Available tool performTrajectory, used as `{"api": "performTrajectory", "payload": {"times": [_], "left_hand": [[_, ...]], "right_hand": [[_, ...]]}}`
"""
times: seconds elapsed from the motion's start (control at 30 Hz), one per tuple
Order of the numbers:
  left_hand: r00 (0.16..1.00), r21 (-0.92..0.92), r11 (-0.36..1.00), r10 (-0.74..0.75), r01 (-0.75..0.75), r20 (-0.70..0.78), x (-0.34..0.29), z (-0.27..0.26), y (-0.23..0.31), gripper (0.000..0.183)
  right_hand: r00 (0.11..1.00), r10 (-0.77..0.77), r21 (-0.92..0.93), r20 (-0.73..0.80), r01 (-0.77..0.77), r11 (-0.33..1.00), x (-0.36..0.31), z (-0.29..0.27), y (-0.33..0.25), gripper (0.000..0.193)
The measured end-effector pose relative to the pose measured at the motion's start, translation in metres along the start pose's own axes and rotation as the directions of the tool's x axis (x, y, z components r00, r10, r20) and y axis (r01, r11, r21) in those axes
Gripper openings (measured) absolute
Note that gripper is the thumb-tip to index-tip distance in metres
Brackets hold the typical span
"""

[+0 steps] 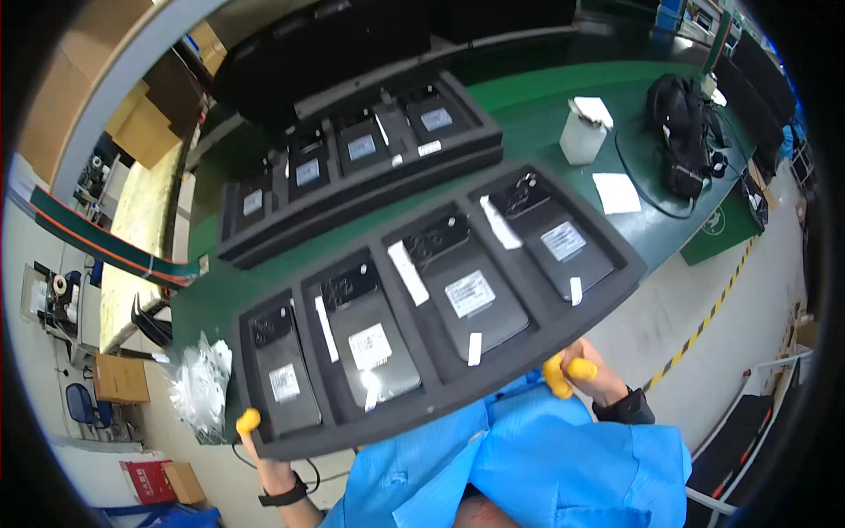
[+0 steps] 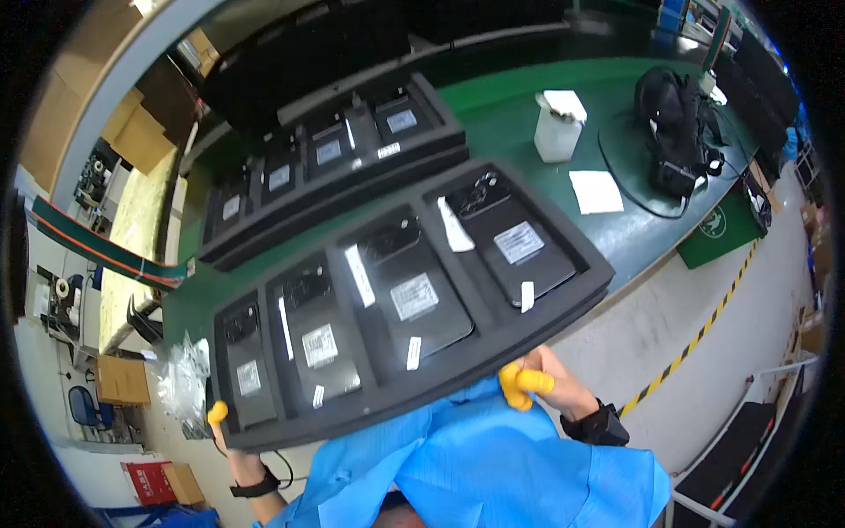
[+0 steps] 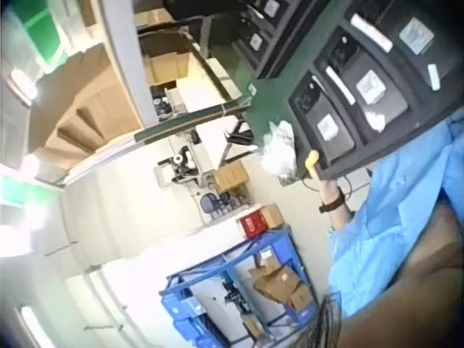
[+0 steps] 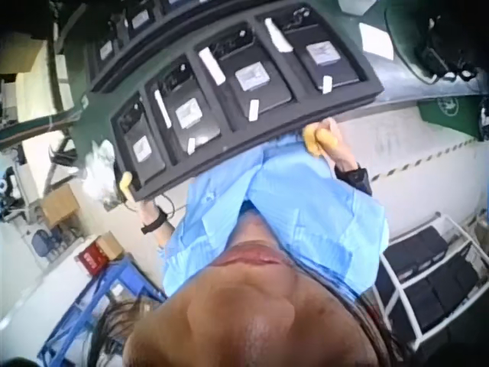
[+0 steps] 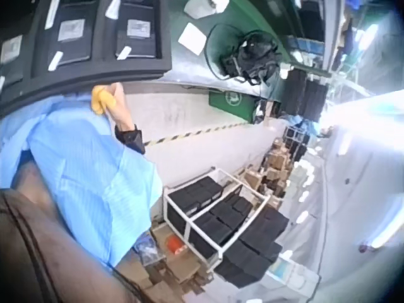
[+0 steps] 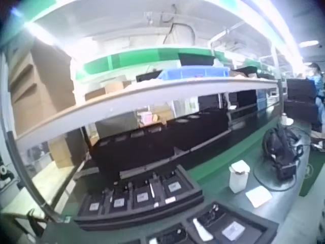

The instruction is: Inspecting and cleaning smartphones on a production line in an electronics factory.

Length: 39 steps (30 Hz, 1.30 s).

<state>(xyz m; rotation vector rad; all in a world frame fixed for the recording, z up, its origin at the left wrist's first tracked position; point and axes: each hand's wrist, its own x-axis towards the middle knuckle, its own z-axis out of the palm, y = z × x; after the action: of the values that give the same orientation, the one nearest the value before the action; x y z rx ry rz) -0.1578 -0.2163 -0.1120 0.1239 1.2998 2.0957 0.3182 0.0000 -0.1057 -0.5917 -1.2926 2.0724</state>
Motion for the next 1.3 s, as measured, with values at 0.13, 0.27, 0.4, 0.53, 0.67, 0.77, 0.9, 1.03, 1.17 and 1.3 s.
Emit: {"api": "performTrajectory", "payload": {"times": [0.13,0.27,0.4,0.53,0.67,0.77,0.9,1.03,1.17,1.3], "left_hand": [[0.977,0.451,0.884,0.023,-0.119,0.214,-0.009,0.019,0.023,0.048],[0.860,0.751,0.491,0.471,-0.441,0.197,-0.026,0.050,0.106,0.044],[0.416,0.845,-0.051,0.854,-0.533,0.313,-0.055,0.093,0.200,0.044],[0.188,0.664,-0.541,0.685,-0.516,0.704,-0.060,0.157,0.198,0.040],[0.342,0.331,-0.307,0.019,-0.892,0.940,-0.017,0.226,0.092,0.033],[0.232,0.168,-0.415,-0.107,-0.894,0.967,0.010,0.264,0.018,0.025],[0.264,0.175,-0.513,-0.106,-0.840,0.959,0.021,0.270,-0.021,0.021],[0.319,0.270,-0.369,-0.078,-0.889,0.944,0.028,0.263,-0.021,0.028],[0.405,0.344,-0.323,-0.143,-0.882,0.903,0.033,0.267,-0.015,0.031],[0.416,0.350,-0.306,-0.183,-0.885,0.891,0.027,0.270,-0.016,0.025]], "right_hand": [[0.948,0.226,-0.132,-0.222,-0.259,0.957,-0.019,-0.004,0.003,0.048],[0.797,0.534,-0.410,-0.281,-0.603,0.684,-0.045,-0.019,-0.043,0.026],[0.956,0.125,-0.608,-0.265,-0.267,0.748,-0.062,-0.027,-0.120,0.024],[0.951,-0.311,-0.767,-0.010,0.192,0.612,-0.006,0.006,-0.176,0.022],[0.923,-0.201,-0.925,0.330,0.358,0.128,0.115,0.041,-0.169,0.026],[0.886,-0.175,-0.901,0.430,0.409,-0.146,0.180,0.050,-0.132,0.021],[0.856,-0.240,-0.859,0.457,0.356,-0.367,0.190,0.048,-0.101,0.021],[0.828,-0.271,-0.847,0.491,0.380,-0.373,0.188,0.038,-0.098,0.017],[0.873,-0.237,-0.898,0.427,0.378,-0.225,0.193,0.033,-0.102,0.016],[0.906,-0.207,-0.927,0.370,0.343,-0.153,0.190,0.039,-0.103,0.033]]}}
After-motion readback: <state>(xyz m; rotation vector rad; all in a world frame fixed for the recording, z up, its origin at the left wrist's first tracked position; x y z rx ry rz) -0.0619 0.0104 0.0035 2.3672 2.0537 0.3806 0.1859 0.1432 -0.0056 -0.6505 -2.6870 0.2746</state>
